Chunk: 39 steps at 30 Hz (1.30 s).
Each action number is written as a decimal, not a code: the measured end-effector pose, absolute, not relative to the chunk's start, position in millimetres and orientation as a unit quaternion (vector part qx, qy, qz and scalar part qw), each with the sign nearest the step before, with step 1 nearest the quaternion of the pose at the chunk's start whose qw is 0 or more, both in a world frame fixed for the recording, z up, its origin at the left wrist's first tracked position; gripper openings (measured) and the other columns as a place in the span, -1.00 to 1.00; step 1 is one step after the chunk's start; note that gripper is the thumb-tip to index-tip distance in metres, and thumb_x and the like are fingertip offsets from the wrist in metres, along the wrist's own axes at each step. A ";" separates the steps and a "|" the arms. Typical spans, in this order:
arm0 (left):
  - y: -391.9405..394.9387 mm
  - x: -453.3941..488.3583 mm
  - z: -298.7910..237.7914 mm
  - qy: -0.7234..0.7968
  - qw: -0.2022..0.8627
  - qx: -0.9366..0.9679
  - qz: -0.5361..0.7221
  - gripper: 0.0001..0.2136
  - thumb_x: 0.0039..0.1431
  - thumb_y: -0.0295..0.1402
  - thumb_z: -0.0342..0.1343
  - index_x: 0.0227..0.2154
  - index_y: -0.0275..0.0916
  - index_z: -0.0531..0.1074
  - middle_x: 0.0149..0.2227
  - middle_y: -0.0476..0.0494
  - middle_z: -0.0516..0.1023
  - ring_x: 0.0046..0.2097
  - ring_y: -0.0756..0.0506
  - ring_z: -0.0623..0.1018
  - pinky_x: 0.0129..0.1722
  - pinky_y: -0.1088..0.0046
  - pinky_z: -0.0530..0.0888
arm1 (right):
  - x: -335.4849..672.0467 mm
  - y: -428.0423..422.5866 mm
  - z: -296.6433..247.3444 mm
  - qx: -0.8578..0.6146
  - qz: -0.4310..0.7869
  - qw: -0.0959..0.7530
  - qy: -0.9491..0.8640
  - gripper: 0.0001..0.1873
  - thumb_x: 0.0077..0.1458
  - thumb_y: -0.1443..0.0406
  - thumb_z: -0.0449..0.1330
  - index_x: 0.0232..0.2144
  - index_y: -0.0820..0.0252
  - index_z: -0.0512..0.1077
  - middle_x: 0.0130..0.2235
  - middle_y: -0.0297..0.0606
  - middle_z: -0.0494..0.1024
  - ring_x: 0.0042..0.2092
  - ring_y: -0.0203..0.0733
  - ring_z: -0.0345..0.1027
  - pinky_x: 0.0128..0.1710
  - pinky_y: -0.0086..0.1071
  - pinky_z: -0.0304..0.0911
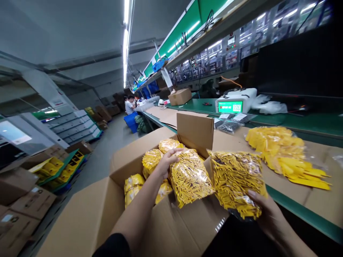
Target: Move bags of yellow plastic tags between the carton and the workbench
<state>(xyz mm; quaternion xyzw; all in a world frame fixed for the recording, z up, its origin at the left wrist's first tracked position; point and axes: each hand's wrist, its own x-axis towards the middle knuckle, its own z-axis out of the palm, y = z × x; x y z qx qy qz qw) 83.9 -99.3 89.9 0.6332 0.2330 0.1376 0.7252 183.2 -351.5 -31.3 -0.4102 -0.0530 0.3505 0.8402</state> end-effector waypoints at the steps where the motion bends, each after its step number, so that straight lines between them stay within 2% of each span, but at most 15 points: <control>1: -101.2 81.3 89.4 0.225 0.726 0.633 0.144 -0.47 -0.36 -0.42 0.16 -0.15 -0.31 0.35 -0.28 -0.14 0.48 -0.28 -0.09 0.45 -0.28 0.46 0.37 | 183.2 -350.3 -30.4 -0.414 0.358 0.835 -0.054 -0.28 -0.15 0.18 0.26 0.09 0.04 0.14 0.09 -0.20 0.25 -0.02 0.05 0.28 -0.10 -0.14 0.31; 4: -107.8 75.4 87.9 0.204 0.717 0.648 0.156 -0.47 -0.34 -0.42 0.19 -0.15 -0.30 0.36 -0.25 -0.14 0.47 -0.26 -0.12 0.45 -0.25 0.43 0.36 | 187.1 -349.9 -25.3 -0.427 0.360 0.827 -0.062 -0.26 -0.15 0.16 0.25 0.10 0.04 0.11 0.11 -0.19 0.23 0.00 0.07 0.26 -0.11 -0.13 0.31; 7: -112.3 72.1 87.7 0.182 0.680 0.687 0.180 -0.52 -0.32 -0.40 0.19 -0.18 -0.26 0.40 -0.15 -0.12 0.43 -0.13 -0.17 0.41 -0.14 0.41 0.33 | 191.4 -350.6 -17.2 -0.435 0.353 0.825 -0.079 -0.22 -0.15 0.16 0.24 0.13 0.01 0.06 0.12 -0.20 0.20 0.03 0.07 0.22 -0.09 -0.11 0.29; 12: -113.8 71.9 89.6 0.155 0.586 0.773 0.189 -0.57 -0.30 -0.38 0.18 -0.22 -0.19 0.48 -0.03 -0.06 0.33 0.08 -0.22 0.25 0.12 0.38 0.10 | 194.7 -347.7 -11.4 -0.412 0.354 0.836 -0.073 -0.16 -0.18 0.14 0.24 0.15 0.02 0.01 0.14 -0.19 0.17 0.09 0.06 0.14 0.02 -0.10 0.18; 16: -115.1 75.2 92.0 0.155 0.578 0.780 0.182 -0.58 -0.31 -0.38 0.16 -0.23 -0.19 0.48 -0.04 -0.07 0.34 0.10 -0.24 0.23 0.15 0.35 0.07 | 196.0 -346.7 -15.7 -0.411 0.351 0.838 -0.076 -0.14 -0.19 0.13 0.23 0.16 0.01 -0.01 0.15 -0.20 0.15 0.12 0.05 0.08 0.08 -0.08 0.08; 20: -115.2 79.6 90.6 0.163 0.582 0.776 0.181 -0.57 -0.29 -0.36 0.17 -0.21 -0.22 0.47 0.00 -0.09 0.32 0.12 -0.27 0.21 0.17 0.31 0.06 | 195.4 -346.4 -17.4 -0.401 0.364 0.838 -0.063 -0.15 -0.18 0.15 0.23 0.16 -0.04 -0.01 0.14 -0.20 0.16 0.07 0.06 0.16 0.05 -0.05 0.12; 22: -114.9 79.8 83.9 0.188 0.598 0.757 0.184 -0.50 -0.23 -0.32 0.19 -0.10 -0.21 0.39 0.06 -0.12 0.27 0.14 -0.27 0.19 0.15 0.27 0.10 | 194.9 -344.0 -16.4 -0.396 0.366 0.840 -0.056 -0.15 -0.18 0.17 0.24 0.16 -0.06 0.00 0.13 -0.23 0.18 0.06 0.06 0.18 0.05 -0.05 0.12; 25: -116.9 71.9 63.9 0.245 0.664 0.676 0.205 -0.29 -0.10 -0.17 0.19 0.13 -0.15 0.06 0.12 -0.17 0.19 0.16 -0.24 0.18 0.12 0.26 0.19 | 194.2 -337.5 -14.6 -0.386 0.376 0.841 -0.053 -0.16 -0.17 0.18 0.23 0.17 0.01 0.02 0.10 -0.20 0.23 0.05 0.06 0.20 0.05 -0.06 0.13; 27: -121.2 60.5 48.1 0.269 0.711 0.614 0.214 -0.22 -0.08 -0.05 0.16 0.17 -0.14 -0.07 0.12 -0.20 0.19 0.15 -0.22 0.21 0.09 0.29 0.24 | 193.5 -333.1 -14.1 -0.388 0.389 0.834 -0.045 -0.21 -0.12 0.17 0.19 0.16 0.10 0.04 0.06 -0.15 0.29 0.03 0.07 0.22 0.01 -0.07 0.20; 29: -127.9 47.9 35.2 0.279 0.756 0.559 0.196 -0.19 -0.09 0.00 0.15 0.17 -0.16 -0.08 0.10 -0.23 0.24 0.10 -0.23 0.28 0.04 0.28 0.30 | 192.7 -330.5 -14.5 -0.390 0.412 0.823 -0.025 -0.27 -0.07 0.15 0.17 0.15 0.15 0.07 0.01 -0.15 0.35 0.00 0.05 0.26 -0.04 -0.10 0.26; 32: -139.3 36.2 27.2 0.270 0.803 0.501 0.175 -0.11 -0.16 -0.18 0.24 0.19 -0.09 -0.18 0.09 -0.22 0.26 0.03 -0.24 0.36 -0.02 0.23 0.37 | 191.3 -330.5 -16.9 -0.379 0.457 0.805 0.014 -0.30 -0.05 0.16 0.20 0.13 0.19 0.10 -0.05 -0.18 0.41 -0.04 0.00 0.30 -0.05 -0.19 0.30; 35: -150.2 38.4 30.8 0.244 0.810 0.478 0.234 0.00 -0.29 -0.40 0.26 0.20 -0.06 -0.25 0.16 -0.18 0.15 0.08 -0.24 0.31 0.02 0.25 0.35 | 189.2 -334.8 -20.9 -0.359 0.472 0.804 0.036 -0.31 -0.05 0.19 0.20 0.12 0.24 0.11 -0.08 -0.17 0.43 -0.05 -0.02 0.31 -0.05 -0.23 0.32; 39: -170.3 58.6 43.5 0.143 0.809 0.505 0.263 0.00 -0.32 -0.43 0.23 0.21 -0.11 -0.23 0.19 -0.13 0.10 0.17 -0.23 0.18 0.13 0.31 0.24 | 191.5 -355.8 -24.3 -0.345 0.419 0.838 0.057 -0.32 -0.06 0.18 0.21 0.10 0.28 0.14 -0.13 -0.16 0.46 -0.08 -0.01 0.33 -0.05 -0.21 0.31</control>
